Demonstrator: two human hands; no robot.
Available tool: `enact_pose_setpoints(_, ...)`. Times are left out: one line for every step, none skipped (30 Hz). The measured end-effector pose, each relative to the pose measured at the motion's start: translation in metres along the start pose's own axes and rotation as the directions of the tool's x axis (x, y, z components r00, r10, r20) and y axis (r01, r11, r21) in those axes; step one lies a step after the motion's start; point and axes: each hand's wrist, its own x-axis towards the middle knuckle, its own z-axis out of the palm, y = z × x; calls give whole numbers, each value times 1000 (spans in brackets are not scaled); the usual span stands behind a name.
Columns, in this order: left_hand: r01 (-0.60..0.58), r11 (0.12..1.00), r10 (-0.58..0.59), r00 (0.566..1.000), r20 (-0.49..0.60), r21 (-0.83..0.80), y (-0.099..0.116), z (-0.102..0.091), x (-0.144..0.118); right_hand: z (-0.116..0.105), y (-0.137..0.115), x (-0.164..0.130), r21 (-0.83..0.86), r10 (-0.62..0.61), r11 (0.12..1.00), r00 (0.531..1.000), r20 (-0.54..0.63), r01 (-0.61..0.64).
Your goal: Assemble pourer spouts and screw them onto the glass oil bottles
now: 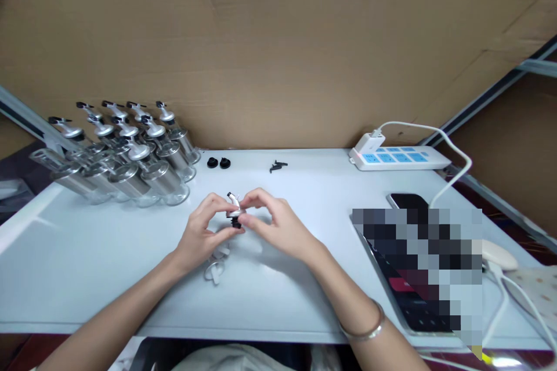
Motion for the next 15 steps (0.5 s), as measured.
enact_pose_setpoints(-2, 1000, 2, 1000, 12, 2, -1, 0, 0, -5, 4, 2, -80, 0, 997, 999, -38, -3)
enact_pose_setpoints(-6, 1000, 6, 1000, 23, 5, -1, 1, -1, -9, 9, 5, -177, 4, 984, 995, -96, -21)
enact_pose_setpoints(-12, 1000, 12, 999, 33, 10, -2, 2, -1, -14, 16, 8, -297, 1, 954, 990, -142, -44)
enact_pose_setpoints(-21, 1000, 20, 999, 41, 17, -3, 2, -2, -18, 24, 11, -419, -10, 906, 988, -155, -57)
enact_pose_setpoints(-28, 999, 27, 999, 48, 24, -3, 3, -2, -21, 32, 16, -520, -12, 851, 988, -154, -71)
enact_pose_setpoints(-35, 999, 33, 998, 56, 29, -4, 3, -2, -24, 39, 20, -599, 5, 796, 990, -141, -89)
enact_pose_setpoints(-40, 999, 38, 997, 66, 36, -4, 4, -3, -25, 46, 24, -656, 43, 745, 991, -130, -119)
enact_pose_setpoints(-49, 998, 46, 996, 78, 46, -4, 4, -3, -25, 52, 28, -696, 86, 705, 990, -107, -137)
enact_pose_setpoints(-60, 996, 54, 994, 92, 64, -5, 4, -3, -25, 57, 32, -727, 124, 671, 989, -83, -145)
enact_pose_setpoints(-73, 993, 64, 992, 105, 88, -5, 4, -3, -24, 60, 36, -750, 151, 645, 987, -61, -145)
enact_pose_setpoints(-87, 989, 73, 990, 117, 116, -5, 4, -3, -23, 62, 39, -766, 167, 628, 985, -45, -141)
enact_pose_setpoints(-102, 985, 84, 988, 128, 142, -6, 3, -3, -21, 63, 42, -774, 172, 618, 985, -36, -136)
enact_pose_setpoints(-116, 980, 94, 986, 135, 164, -6, 3, -3, -20, 64, 45, -779, 170, 614, 985, -32, -131)
enact_pose_setpoints(-130, 975, 106, 985, 138, 179, -6, 3, -3, -19, 64, 47, -780, 165, 613, 986, -32, -128)
enact_pose_setpoints(-145, 972, 120, 983, 139, 187, -6, 3, -3, -18, 65, 48, -780, 159, 614, 987, -33, -125)
